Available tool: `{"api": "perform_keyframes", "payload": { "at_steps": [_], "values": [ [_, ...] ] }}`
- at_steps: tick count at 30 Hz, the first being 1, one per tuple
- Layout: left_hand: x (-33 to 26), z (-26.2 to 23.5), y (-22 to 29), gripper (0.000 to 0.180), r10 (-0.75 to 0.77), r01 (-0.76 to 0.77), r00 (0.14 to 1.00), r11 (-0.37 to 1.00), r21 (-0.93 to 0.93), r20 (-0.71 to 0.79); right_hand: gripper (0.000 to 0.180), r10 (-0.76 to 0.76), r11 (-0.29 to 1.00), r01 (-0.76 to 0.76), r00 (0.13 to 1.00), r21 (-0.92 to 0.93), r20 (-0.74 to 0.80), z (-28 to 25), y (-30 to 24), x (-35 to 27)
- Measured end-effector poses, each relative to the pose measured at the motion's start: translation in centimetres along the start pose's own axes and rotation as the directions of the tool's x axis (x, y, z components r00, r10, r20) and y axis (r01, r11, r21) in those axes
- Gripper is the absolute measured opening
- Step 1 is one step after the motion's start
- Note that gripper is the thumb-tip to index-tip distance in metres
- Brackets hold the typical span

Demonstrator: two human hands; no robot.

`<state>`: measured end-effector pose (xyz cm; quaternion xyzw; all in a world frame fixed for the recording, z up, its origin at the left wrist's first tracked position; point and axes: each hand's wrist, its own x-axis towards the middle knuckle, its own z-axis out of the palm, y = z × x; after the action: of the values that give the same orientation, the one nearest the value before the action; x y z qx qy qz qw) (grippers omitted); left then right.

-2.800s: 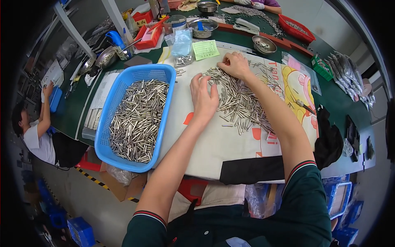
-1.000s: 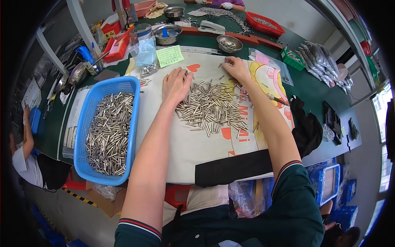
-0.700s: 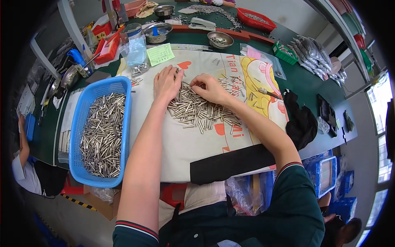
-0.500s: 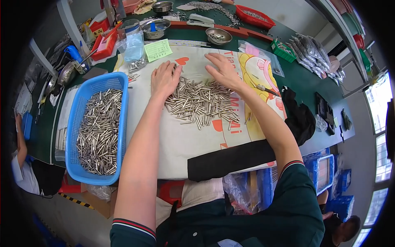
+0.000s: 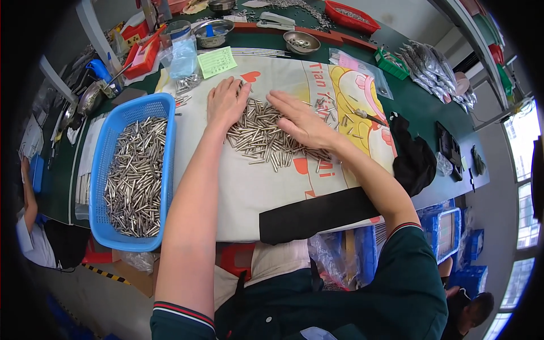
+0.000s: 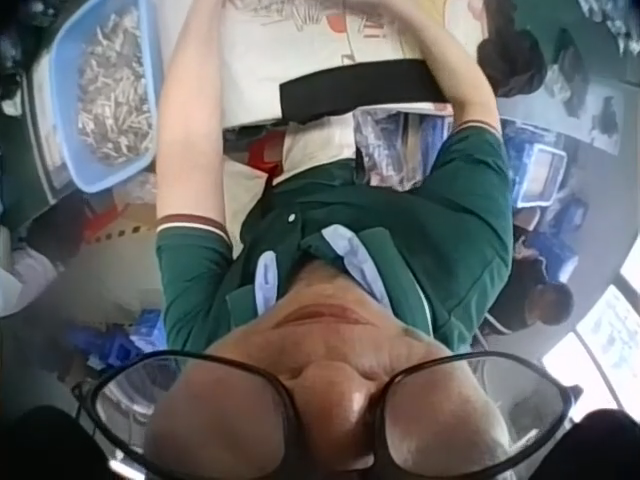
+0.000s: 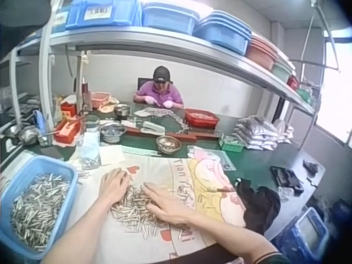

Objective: Sorting, inspecting, and grouping small cylindrical metal pins on a workbench.

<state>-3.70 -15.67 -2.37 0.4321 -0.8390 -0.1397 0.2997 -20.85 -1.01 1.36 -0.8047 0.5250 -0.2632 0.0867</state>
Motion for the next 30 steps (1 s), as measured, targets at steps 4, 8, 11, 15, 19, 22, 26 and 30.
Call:
{"api": "perform_keyframes", "payload": {
  "at_steps": [4,8,11,15,19,22,26,30],
  "values": [
    [0.5,0.4,1.0,0.056,0.019,-0.019,1.000,1.000,-0.006,0.021,0.069,0.388,0.800,-0.474,0.876,-0.368,-0.287,-2.3,7.3,-2.2],
    [0.4,0.5,1.0,0.057,0.005,-0.005,0.999,1.000,-0.002,0.034,0.070,0.399,0.865,-0.421,0.907,-0.274,-0.132,0.1,4.9,-2.2],
    [0.2,0.4,0.0,0.057,0.010,-0.010,1.000,1.000,0.007,0.019,0.070,0.277,0.947,-0.281,0.960,-0.154,-0.053,2.0,-0.5,-1.9],
    [0.3,0.2,-0.8,0.055,0.031,-0.031,0.999,0.999,-0.009,0.020,0.071,0.225,0.970,-0.228,0.973,-0.085,-0.051,-1.0,-2.5,-4.0],
    [0.5,0.6,0.1,0.055,0.051,-0.051,0.999,0.999,0.007,0.016,0.075,0.526,0.821,-0.547,0.836,-0.166,-0.155,-3.5,3.9,-8.8],
    [0.6,0.6,0.1,0.055,0.055,-0.055,0.998,0.998,0.005,0.023,0.076,0.554,0.780,-0.589,0.807,-0.213,-0.203,-3.7,5.7,-10.0],
    [0.6,0.7,-0.1,0.055,0.046,-0.046,0.998,0.999,-0.001,0.034,0.075,0.523,0.777,-0.552,0.834,-0.303,-0.178,-2.8,4.7,-9.2],
    [0.2,0.5,-1.1,0.055,0.025,-0.026,0.999,1.000,0.011,0.023,0.070,0.303,0.953,-0.303,0.953,-0.010,-0.012,-2.5,-0.5,-7.9]
  ]
}}
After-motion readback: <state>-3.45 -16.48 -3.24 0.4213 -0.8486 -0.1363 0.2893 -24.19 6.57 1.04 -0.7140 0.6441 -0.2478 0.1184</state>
